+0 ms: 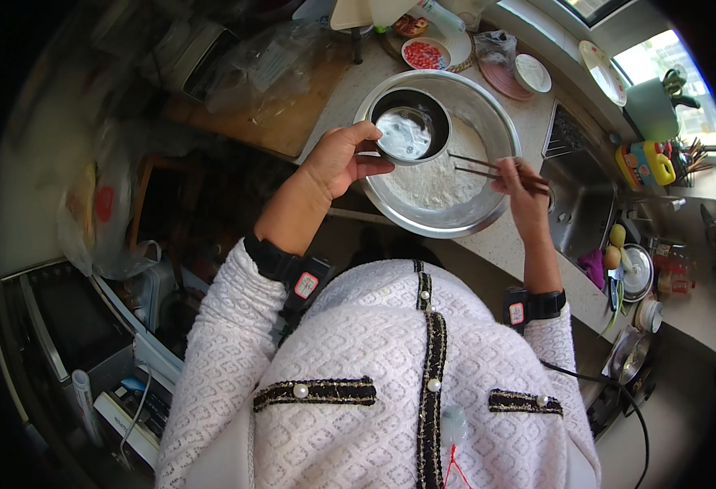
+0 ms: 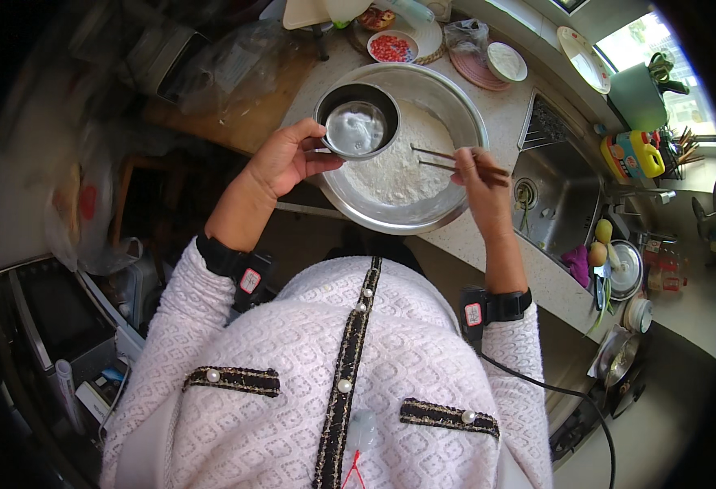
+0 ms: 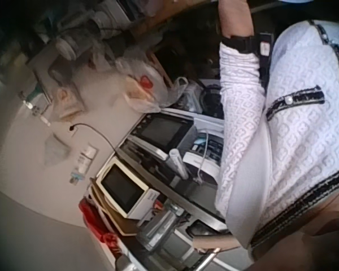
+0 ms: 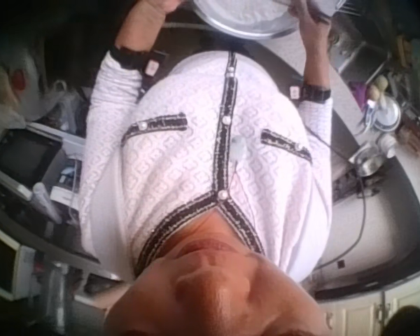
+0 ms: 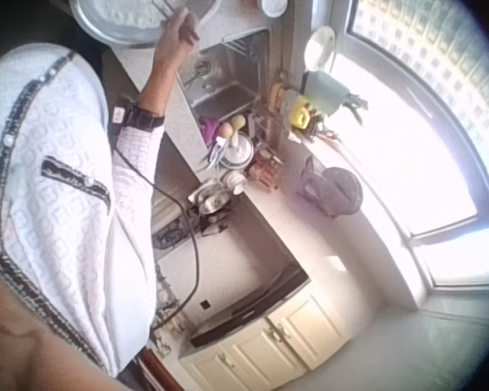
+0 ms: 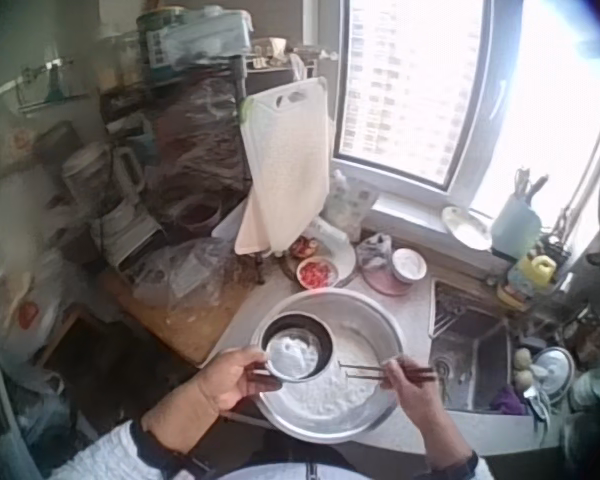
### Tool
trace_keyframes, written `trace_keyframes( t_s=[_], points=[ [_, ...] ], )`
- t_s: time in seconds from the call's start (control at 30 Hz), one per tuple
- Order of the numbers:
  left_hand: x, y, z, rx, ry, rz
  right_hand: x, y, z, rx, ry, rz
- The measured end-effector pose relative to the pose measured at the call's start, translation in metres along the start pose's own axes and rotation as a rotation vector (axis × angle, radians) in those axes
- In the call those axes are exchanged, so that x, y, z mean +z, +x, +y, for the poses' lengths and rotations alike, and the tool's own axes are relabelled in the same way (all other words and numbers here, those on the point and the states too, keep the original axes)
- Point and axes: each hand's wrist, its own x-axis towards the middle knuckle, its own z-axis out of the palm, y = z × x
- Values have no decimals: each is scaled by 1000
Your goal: The person mixes a white powder in a metal bowl, adds a small packet of ingredient, scoops flour from a bag into the bowl, then fills a small metal cup with water from the sink and pours it into the bowl while stirring with chopsticks.
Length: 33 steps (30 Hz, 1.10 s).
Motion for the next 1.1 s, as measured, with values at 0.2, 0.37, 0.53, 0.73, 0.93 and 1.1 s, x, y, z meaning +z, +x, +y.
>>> trace_keyframes(
  t_s=[0.2, 0.37, 0.53, 0.73, 0.93, 1.1],
  points=[
    [5, 13, 3, -5, -11, 31, 11, 3, 3, 0, -150, -89],
    [3, 21, 5, -24, -38, 32, 1, -5, -10, 67, -249, -201],
    [-2, 26, 2, -39, -67, 44, 14, -12, 1, 150, 3, -379],
    [-8, 24, 5, -18, -66, 53, 19, 36, 32, 106, 199, -201],
    [-15, 22, 6, -11, -23, 55, -19, 64, 35, 26, 217, -39],
    [-17, 20, 9, 11, -12, 49, -6, 57, 38, 77, 185, -149]
  ],
)
